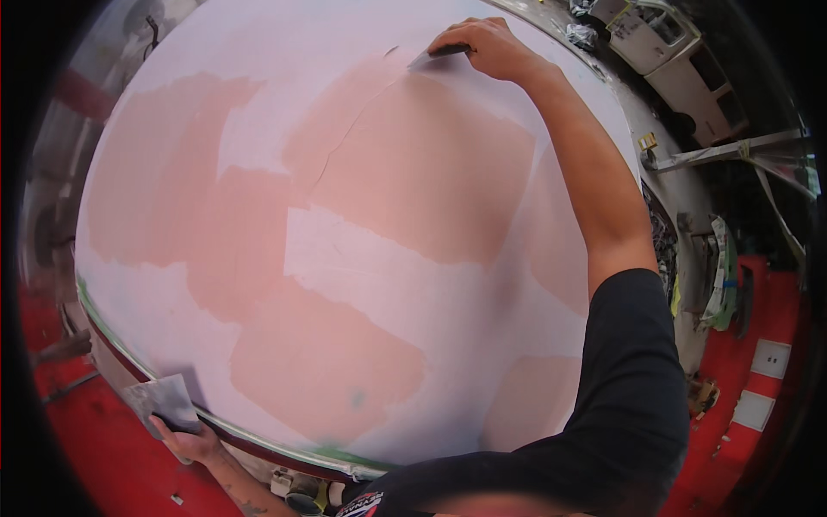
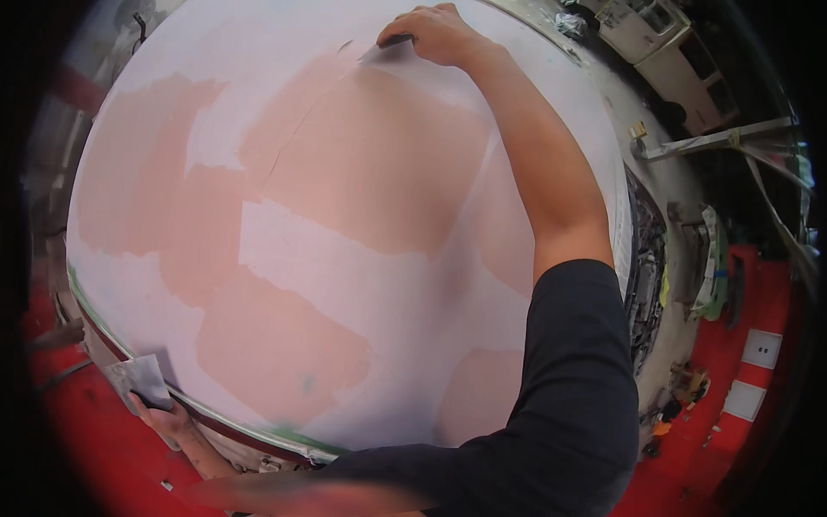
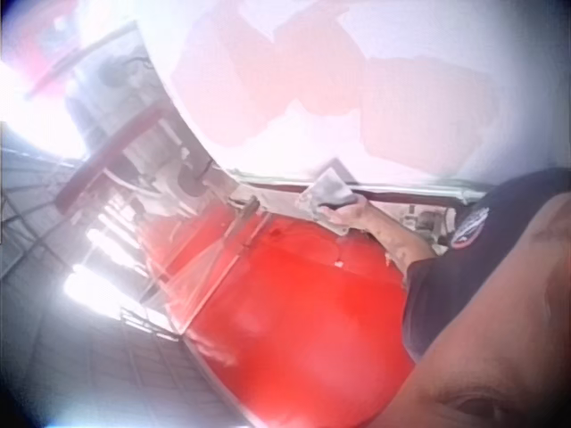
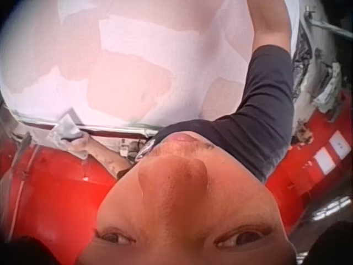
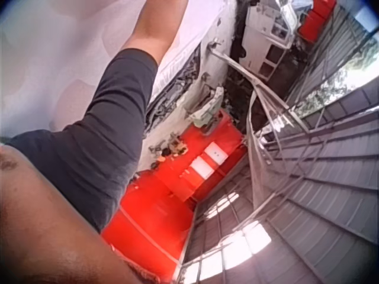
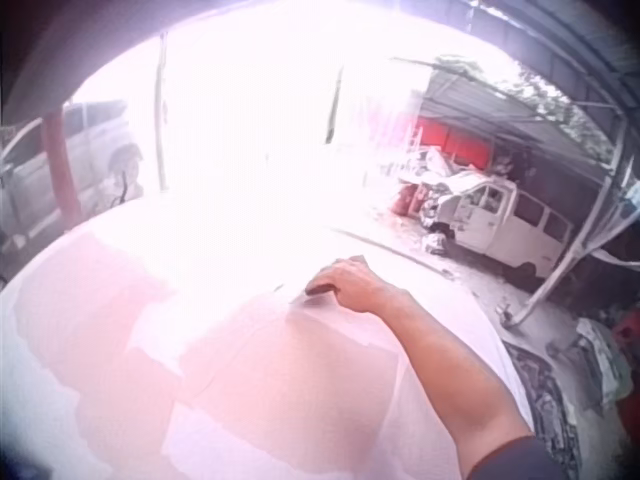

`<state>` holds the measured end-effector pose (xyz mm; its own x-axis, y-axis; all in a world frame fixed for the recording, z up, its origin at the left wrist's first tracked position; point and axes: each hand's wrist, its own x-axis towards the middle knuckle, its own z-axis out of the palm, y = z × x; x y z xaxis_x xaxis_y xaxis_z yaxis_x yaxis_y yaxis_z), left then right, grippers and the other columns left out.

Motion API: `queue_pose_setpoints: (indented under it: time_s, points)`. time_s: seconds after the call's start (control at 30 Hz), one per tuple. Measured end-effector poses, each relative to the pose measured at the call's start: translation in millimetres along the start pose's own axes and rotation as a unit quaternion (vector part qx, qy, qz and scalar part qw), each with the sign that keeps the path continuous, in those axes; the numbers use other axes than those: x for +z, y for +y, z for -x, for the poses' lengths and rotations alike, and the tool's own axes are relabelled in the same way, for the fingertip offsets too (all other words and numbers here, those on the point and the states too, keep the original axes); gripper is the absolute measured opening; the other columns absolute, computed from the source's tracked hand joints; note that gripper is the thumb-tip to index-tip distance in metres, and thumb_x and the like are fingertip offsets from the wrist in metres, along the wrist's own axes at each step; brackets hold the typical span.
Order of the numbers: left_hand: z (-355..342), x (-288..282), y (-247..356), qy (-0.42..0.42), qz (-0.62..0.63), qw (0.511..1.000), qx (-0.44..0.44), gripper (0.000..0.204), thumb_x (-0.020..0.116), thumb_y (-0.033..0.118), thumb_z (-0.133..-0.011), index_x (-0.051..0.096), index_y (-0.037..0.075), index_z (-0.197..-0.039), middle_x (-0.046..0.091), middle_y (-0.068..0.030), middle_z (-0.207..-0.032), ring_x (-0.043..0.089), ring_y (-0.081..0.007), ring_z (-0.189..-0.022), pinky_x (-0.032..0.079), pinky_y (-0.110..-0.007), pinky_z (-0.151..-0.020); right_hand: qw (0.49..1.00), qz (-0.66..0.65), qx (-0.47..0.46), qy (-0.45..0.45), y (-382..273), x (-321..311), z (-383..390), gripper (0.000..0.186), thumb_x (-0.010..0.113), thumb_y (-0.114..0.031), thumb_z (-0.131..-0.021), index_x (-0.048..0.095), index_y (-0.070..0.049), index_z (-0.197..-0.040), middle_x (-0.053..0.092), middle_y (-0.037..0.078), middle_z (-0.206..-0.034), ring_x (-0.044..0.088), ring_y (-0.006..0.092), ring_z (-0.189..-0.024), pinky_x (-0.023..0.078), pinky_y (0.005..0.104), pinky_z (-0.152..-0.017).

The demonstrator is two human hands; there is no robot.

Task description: Applying and smoothing body filler on a car roof and pillar using spreaders.

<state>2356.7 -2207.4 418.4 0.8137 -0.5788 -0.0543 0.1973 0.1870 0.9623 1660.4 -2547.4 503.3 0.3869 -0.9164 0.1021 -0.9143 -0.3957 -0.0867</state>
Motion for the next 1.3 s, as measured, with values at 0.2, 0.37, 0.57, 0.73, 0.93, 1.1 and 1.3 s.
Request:
queue_pose_setpoints:
  time_s: [0.2,0.37,0.57,0.73,0.93,1.1,1.3]
  points:
    - [4.7,5.4,4.7,-0.021,-0.007,1.000,-0.007,0.055,0.064,0.037,-0.101,0.055,-0.003,-0.138,0.060,-0.0105,-0.137,0.058,-0.0248,-0.124,0.046,-0.039,-0.106,1.000,-0.006,-0.021,0.007,-14.1,9.1,-37.1,0.041,0.050,-0.003,-0.091,0.074,-0.018,-0.121,0.072,0.006,-0.125,0.060,0.0267,-0.124,0.039,0.0462,-0.107]
    - [6.5,9.5,7.7,0.011,-0.017,1.000,-0.004,0.054,0.063,0.034,-0.102,0.055,-0.006,-0.136,0.060,-0.0134,-0.137,0.059,-0.0260,-0.124,0.047,-0.039,-0.106,1.000,0.001,-0.025,-0.012,-25.9,8.4,-38.0,0.040,0.051,-0.004,-0.092,0.074,-0.018,-0.121,0.071,0.006,-0.124,0.060,0.0263,-0.124,0.038,0.0484,-0.106]
    - [11.2,17.6,12.6,-0.005,-0.048,0.999,0.006,0.055,0.062,0.035,-0.102,0.054,-0.005,-0.139,0.058,-0.0126,-0.139,0.058,-0.0252,-0.125,0.047,-0.040,-0.106,0.999,-0.016,-0.045,-0.024,-16.3,3.0,2.3,0.039,0.049,-0.005,-0.094,0.073,-0.018,-0.123,0.071,0.005,-0.124,0.062,0.0260,-0.121,0.038,0.0482,-0.106]
    - [16.8,28.0,16.5,-0.002,-0.045,0.999,-0.004,0.057,0.062,0.035,-0.102,0.052,-0.005,-0.141,0.057,-0.0122,-0.140,0.058,-0.0255,-0.125,0.045,-0.040,-0.107,0.999,-0.022,-0.047,0.012,-4.4,7.6,47.7,0.078,0.043,0.023,-0.067,0.073,-0.021,-0.124,0.071,-0.001,-0.130,0.056,0.0186,-0.132,0.029,0.0403,-0.113]
    - [18.8,32.5,15.8,-0.062,-0.037,0.997,0.012,0.058,0.062,0.034,-0.102,0.049,-0.005,-0.143,0.057,-0.0123,-0.141,0.058,-0.0262,-0.126,0.044,-0.041,-0.109,0.998,-0.058,0.003,-0.018,11.7,4.0,109.0,0.079,0.044,0.024,-0.063,0.073,-0.020,-0.122,0.069,-0.003,-0.134,0.053,0.0163,-0.136,0.026,0.0402,-0.115]
    - [10.9,25.4,14.3,-0.071,-0.041,0.996,0.019,0.057,0.061,0.033,-0.103,0.049,-0.005,-0.144,0.058,-0.0121,-0.141,0.058,-0.0267,-0.126,0.043,-0.041,-0.109,0.997,-0.076,0.023,0.007,21.8,1.8,163.0,0.070,0.052,0.022,-0.068,0.072,-0.022,-0.119,0.071,-0.001,-0.126,0.056,0.0168,-0.130,0.025,0.0387,-0.114]
    - [13.1,26.2,13.9,-0.058,-0.041,0.998,0.000,0.059,0.063,0.036,-0.102,0.049,-0.003,-0.144,0.058,-0.0112,-0.141,0.057,-0.0263,-0.127,0.043,-0.041,-0.110,0.996,-0.063,0.050,-0.036,29.0,-24.5,208.3,0.073,0.045,0.024,-0.064,0.073,-0.015,-0.119,0.072,0.000,-0.128,0.057,0.0194,-0.132,0.027,0.0403,-0.117]
